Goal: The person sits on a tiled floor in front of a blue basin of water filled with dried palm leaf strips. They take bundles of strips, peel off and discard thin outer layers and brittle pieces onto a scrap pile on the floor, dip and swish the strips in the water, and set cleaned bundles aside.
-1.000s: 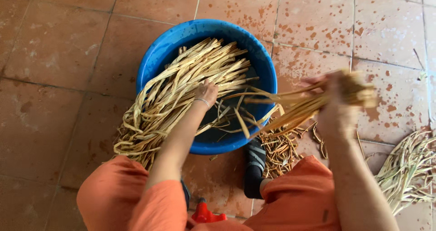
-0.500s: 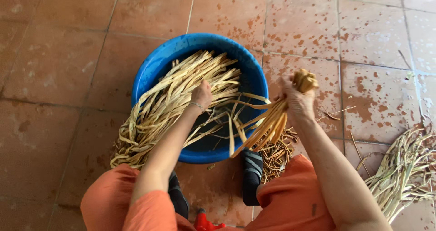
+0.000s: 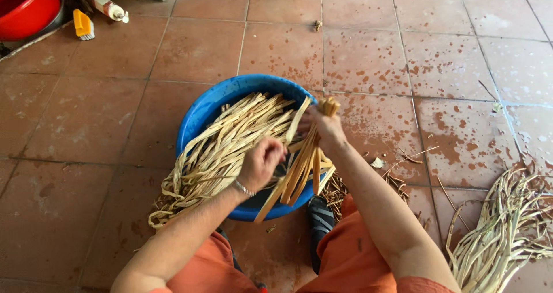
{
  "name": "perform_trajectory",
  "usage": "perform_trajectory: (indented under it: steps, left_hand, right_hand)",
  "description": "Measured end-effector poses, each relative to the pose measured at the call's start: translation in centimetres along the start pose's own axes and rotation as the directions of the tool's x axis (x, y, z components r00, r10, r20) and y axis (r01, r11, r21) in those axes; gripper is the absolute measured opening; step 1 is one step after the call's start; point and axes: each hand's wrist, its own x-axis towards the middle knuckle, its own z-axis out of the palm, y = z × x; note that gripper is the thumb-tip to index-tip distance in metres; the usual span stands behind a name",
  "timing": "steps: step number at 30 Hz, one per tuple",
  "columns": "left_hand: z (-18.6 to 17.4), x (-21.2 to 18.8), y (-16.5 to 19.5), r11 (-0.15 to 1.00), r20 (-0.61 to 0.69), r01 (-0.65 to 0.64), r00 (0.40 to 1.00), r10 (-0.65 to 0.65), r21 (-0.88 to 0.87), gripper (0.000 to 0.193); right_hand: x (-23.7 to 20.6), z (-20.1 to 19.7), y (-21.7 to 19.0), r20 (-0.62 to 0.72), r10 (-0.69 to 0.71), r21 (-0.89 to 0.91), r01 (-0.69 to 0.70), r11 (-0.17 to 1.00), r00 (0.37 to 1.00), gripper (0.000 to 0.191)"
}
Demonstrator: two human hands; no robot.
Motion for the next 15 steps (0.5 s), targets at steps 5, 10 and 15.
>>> perform_trajectory:
  steps: [5,10,15]
  left_hand:
    - [-0.1,-2.9,-1.2,0.990,0.167,0.081,0.981,-0.099,0.111,0.008]
    - [-1.0,-1.7,-4.5,0.974,0.348,0.090,0.924,-0.159,0.206,0.061]
    - [0.1,1.8,-4.9,0.996,0.096,0.045,0.994,-0.052,0.071,0.043]
  right_hand:
    - [-0.6,-0.8,-2.2,0.073,-0.283,0.121,0.273,0.954,0.956,0.012]
    - [-3.2,0.6,-3.4,0.033,-0.315,0.058,0.313,0.948,0.949,0.016]
    - [-4.5,3.2,-2.5,0.173,-0.188,-0.078,0.204,0.976,0.967,0.026]
